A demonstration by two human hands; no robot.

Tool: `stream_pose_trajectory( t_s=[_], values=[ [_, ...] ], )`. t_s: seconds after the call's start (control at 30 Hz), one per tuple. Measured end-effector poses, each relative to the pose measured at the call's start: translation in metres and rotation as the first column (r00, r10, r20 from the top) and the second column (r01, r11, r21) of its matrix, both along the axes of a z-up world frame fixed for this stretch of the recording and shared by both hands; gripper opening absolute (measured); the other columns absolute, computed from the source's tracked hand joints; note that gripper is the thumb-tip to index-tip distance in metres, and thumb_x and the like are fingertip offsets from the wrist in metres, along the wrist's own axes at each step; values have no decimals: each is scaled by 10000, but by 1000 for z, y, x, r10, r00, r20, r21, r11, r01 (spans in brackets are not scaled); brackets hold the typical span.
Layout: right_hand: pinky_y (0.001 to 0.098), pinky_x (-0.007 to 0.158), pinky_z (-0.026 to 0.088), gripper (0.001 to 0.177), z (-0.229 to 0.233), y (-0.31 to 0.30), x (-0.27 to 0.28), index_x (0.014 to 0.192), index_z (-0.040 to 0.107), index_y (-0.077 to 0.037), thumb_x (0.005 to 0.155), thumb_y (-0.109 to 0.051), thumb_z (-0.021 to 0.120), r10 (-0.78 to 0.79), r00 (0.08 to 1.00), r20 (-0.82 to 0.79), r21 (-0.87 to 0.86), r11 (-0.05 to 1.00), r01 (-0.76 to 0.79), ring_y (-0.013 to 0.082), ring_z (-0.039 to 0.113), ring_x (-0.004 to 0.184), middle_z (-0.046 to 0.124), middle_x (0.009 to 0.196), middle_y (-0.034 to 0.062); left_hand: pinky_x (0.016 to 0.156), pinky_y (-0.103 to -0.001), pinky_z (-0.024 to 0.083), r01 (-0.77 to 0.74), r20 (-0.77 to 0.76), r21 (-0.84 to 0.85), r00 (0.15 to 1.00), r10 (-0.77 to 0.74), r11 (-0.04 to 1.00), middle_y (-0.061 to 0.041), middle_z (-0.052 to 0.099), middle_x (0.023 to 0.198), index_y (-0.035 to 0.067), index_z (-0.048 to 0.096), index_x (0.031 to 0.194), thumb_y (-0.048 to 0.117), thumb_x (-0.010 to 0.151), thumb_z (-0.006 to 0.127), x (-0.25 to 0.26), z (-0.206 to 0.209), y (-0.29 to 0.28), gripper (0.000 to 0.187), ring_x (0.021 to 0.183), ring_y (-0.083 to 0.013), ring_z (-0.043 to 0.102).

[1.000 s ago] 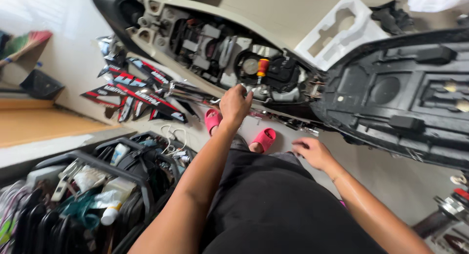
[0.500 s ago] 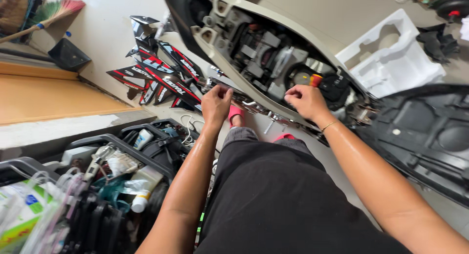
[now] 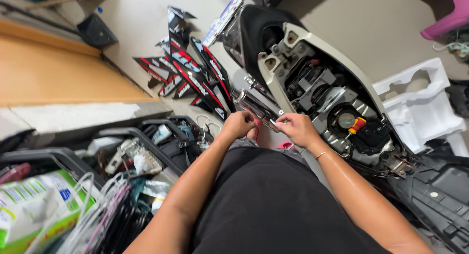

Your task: The person aligns and fits a white motorcycle side fairing onto the frame, repeatedly adjusting its position and pressing along the edges to seat it. The person then reaches into the under-seat area to connect or secure internal components.

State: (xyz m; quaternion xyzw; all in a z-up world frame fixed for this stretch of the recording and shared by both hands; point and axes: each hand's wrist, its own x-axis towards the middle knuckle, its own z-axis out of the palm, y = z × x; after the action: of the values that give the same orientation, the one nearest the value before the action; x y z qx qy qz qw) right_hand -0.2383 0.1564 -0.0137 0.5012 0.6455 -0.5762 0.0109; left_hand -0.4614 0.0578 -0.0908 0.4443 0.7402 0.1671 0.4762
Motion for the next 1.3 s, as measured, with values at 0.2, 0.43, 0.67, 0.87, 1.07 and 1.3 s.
stream_pose_trajectory(
  t_s=[0.2,0.43,0.67,0.87,1.07,1.3],
  values=[
    [269,548,524,228,11,-23,-11,1044,748,2,919,-184,705,124,991,-58,-73,989,-129,79,633,600,724,744,55,794,-393,583,-112,30,-40,993,113,993,-137,772,907,84,782,982,358,790,771,9,-3,-32,334,844,-295,755],
    [233,639,575,205,23,-27,51,1056,726,-10,912,-152,690,97,982,-161,-22,995,-102,55,728,677,778,825,25,761,-397,574,-277,43,40,960,276,960,-128,763,884,79,787,957,350,794,800,64,9,-52,317,828,-289,745],
    [268,518,463,209,23,-33,148,1031,762,-15,921,-187,717,143,990,4,66,987,-143,76,561,540,643,661,24,734,-404,581,-345,84,-16,935,345,939,-131,759,800,78,773,916,353,850,746,167,49,-72,285,767,-274,766],
    [251,514,464,213,19,-57,197,974,772,-27,921,-226,718,175,984,27,17,984,-176,59,546,539,656,656,-17,762,-447,536,-314,-27,-56,949,313,948,-124,740,778,117,790,889,489,860,699,197,67,-92,385,801,-301,714],
    [258,556,444,226,18,-65,193,987,771,-34,901,-241,739,209,977,48,189,958,-214,72,528,585,637,653,4,760,-436,543,-384,-46,19,922,385,923,-125,733,759,80,746,866,474,815,747,185,61,-106,398,790,-307,714],
    [270,539,449,219,24,-55,145,1009,769,-42,906,-226,711,237,971,32,83,967,-239,75,546,576,655,668,0,719,-412,548,-388,-13,174,918,396,905,-139,726,806,54,754,881,398,827,763,159,60,-109,348,778,-299,709]
  ],
)
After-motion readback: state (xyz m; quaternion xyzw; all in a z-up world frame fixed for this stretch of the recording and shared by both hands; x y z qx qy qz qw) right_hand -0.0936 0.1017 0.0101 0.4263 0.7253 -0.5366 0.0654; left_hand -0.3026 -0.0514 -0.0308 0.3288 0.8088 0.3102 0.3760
